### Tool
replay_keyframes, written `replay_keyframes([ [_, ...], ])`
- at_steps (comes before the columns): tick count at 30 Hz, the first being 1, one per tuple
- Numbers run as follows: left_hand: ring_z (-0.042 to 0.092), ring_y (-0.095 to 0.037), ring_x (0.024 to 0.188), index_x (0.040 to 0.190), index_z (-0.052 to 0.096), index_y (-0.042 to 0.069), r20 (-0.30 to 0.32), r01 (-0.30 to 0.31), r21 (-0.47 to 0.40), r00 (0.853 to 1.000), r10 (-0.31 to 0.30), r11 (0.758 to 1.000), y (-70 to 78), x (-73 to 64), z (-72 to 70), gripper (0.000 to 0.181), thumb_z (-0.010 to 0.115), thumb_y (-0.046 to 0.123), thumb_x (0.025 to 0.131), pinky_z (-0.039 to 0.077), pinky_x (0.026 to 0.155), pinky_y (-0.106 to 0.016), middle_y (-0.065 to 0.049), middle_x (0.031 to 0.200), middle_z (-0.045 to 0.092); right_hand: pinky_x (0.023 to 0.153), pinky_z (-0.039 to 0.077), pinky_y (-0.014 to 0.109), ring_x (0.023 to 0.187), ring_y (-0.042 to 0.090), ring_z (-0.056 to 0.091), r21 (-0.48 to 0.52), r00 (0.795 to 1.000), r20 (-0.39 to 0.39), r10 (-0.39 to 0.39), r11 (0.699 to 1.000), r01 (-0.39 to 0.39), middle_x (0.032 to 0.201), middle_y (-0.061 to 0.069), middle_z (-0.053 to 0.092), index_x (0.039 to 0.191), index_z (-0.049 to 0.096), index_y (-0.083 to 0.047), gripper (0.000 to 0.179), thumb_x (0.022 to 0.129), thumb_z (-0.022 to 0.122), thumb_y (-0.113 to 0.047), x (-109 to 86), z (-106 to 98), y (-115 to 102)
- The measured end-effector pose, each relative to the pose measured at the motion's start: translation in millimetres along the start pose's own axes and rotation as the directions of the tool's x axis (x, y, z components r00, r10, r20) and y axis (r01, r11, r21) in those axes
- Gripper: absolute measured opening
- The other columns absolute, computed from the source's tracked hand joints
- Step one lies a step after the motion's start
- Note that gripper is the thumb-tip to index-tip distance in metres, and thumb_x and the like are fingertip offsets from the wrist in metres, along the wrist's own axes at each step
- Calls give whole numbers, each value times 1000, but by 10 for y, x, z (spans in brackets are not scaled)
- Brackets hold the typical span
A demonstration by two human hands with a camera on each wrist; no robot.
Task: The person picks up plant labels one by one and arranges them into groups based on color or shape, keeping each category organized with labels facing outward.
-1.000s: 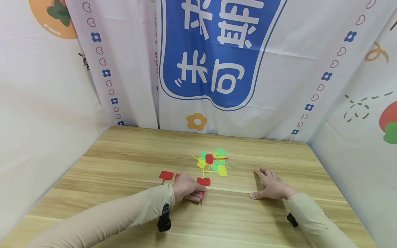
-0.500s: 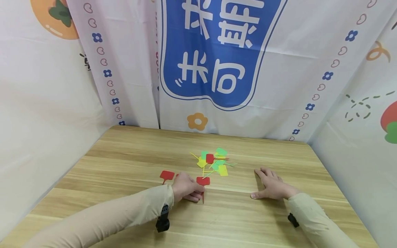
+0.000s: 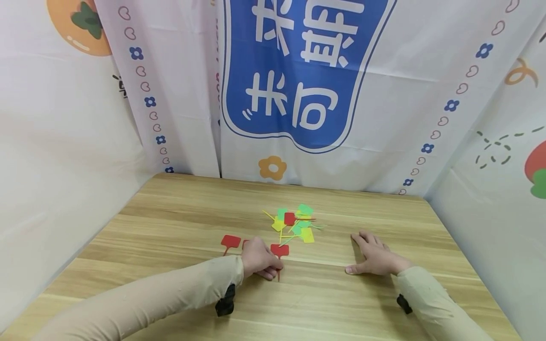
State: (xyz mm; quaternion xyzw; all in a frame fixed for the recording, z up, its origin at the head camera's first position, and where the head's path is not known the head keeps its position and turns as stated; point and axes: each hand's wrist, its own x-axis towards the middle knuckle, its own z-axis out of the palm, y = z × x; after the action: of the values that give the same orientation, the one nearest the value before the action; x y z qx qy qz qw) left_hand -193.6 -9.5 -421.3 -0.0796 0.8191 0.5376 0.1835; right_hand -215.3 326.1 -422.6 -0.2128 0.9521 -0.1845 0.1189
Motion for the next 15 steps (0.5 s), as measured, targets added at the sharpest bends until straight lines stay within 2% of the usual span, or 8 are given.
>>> replay_keyframes([
  [15, 68, -22, 52, 68, 67, -5, -6, 15, -27, 1000, -15, 1000, 23, -26, -28, 19, 83, 3, 76, 56, 52, -29, -15, 59, 66, 100, 22, 74, 132, 58, 20, 2, 1000, -23, -7, 1000, 7, 148, 36, 20, 150, 26, 6, 110, 78, 73, -62, 19, 59, 98],
])
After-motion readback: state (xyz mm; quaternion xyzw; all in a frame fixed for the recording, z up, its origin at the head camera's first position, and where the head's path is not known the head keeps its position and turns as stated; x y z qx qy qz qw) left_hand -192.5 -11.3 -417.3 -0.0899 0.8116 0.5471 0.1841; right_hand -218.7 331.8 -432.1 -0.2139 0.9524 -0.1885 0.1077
